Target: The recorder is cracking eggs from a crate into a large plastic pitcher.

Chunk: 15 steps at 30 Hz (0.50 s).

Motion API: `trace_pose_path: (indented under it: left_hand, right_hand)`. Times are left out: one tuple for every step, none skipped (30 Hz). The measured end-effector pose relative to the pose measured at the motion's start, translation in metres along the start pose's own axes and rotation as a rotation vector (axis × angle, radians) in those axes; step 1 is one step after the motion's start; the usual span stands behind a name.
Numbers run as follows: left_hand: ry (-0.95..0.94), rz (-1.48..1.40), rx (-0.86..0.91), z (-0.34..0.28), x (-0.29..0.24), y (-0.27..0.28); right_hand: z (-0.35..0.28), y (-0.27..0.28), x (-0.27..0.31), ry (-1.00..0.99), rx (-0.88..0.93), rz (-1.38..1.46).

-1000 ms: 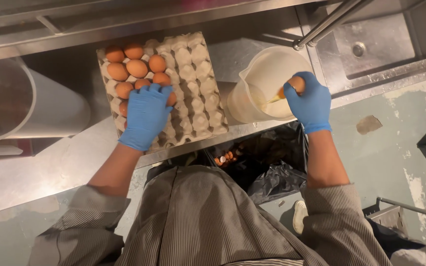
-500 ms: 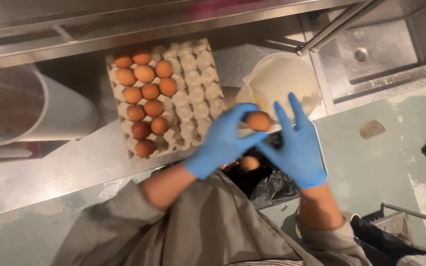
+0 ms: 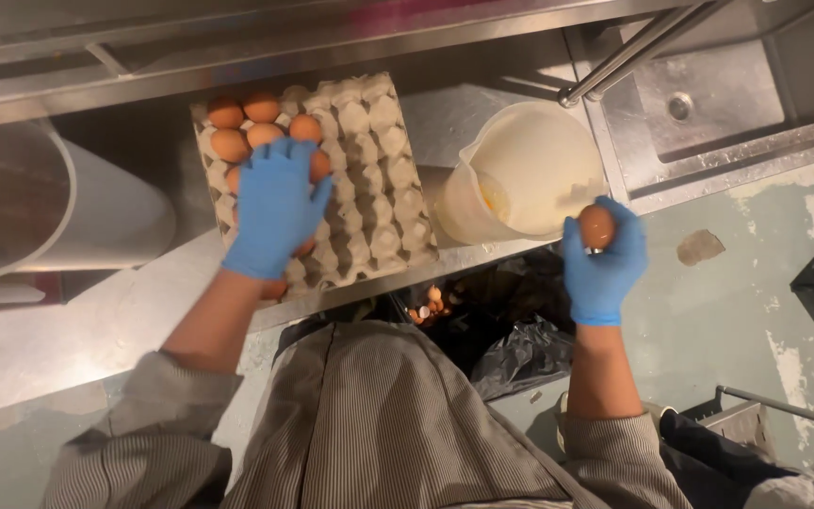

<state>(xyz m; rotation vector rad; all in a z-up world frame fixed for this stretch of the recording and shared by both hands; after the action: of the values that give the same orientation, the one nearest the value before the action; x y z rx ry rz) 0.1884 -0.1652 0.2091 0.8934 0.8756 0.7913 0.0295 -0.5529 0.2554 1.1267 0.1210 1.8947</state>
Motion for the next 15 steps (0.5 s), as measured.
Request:
trace_pose_path:
  left_hand:
    - [0.005,0.000,0.006,-0.001,0.004,-0.004]
    - [0.016,0.032,0.028,0.000,0.011,-0.008]
    - [0.027,0.064,0.049,0.002,0.018,-0.011]
    - [0.022,0.067,0.044,0.003,0.021,-0.016]
    - [0.014,0.096,0.089,0.004,0.023,-0.025]
    - [0.007,0.122,0.134,0.004,0.024,-0.036]
    - [0.002,0.122,0.130,0.004,0.025,-0.037]
    - [-0.022,0.149,0.103,0.001,0.023,-0.036]
    - [-0.047,0.176,0.076,-0.002,0.021,-0.036]
    - [-0.052,0.170,0.071,0.003,0.019,-0.035]
    - [-0.036,0.179,0.075,0.007,0.018,-0.035]
    - [-0.016,0.189,0.088,0.006,0.018,-0.036]
    - [-0.017,0.184,0.092,0.009,0.017,-0.039]
    - [-0.002,0.202,0.108,0.009,0.021,-0.042]
    - [0.014,0.221,0.124,0.009,0.025,-0.044]
  right_hand:
    - [0.001,0.006,0.006,-0.004,0.007,0.000]
    - [0.003,0.018,0.009,-0.040,-0.064,0.049]
    - [0.005,0.029,0.011,-0.075,-0.136,0.097]
    - [-0.001,0.030,-0.002,-0.073,-0.143,0.100]
    - [-0.006,0.026,-0.011,-0.031,-0.098,-0.020]
    - [-0.011,0.023,-0.021,0.010,-0.052,-0.144]
    - [-0.011,0.017,-0.021,0.012,-0.058,-0.145]
    - [-0.014,0.004,-0.023,-0.014,0.029,-0.161]
    - [-0.018,-0.010,-0.027,-0.040,0.116,-0.176]
    - [-0.011,-0.005,-0.020,-0.037,0.110,-0.182]
    - [-0.004,0.001,-0.010,0.004,0.079,-0.126]
    - [-0.001,0.007,0.002,0.040,0.055,-0.068]
    - [0.009,0.008,0.006,0.037,0.057,-0.074]
    - [0.017,0.004,0.008,-0.004,0.082,-0.131]
    - [0.025,0.000,0.009,-0.043,0.107,-0.188]
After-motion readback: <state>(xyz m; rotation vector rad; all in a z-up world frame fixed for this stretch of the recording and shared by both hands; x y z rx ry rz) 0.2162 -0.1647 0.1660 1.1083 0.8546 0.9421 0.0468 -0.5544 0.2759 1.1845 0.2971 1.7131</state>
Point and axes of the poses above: each hand's wrist, its own z-axis towards the middle knuckle, its own y-axis out of the back of the hand, x = y × z, the point moved 10 cm from there along z, towards the middle knuckle, and after that the axes turned 3 degrees about z, right-handed, at the moved point
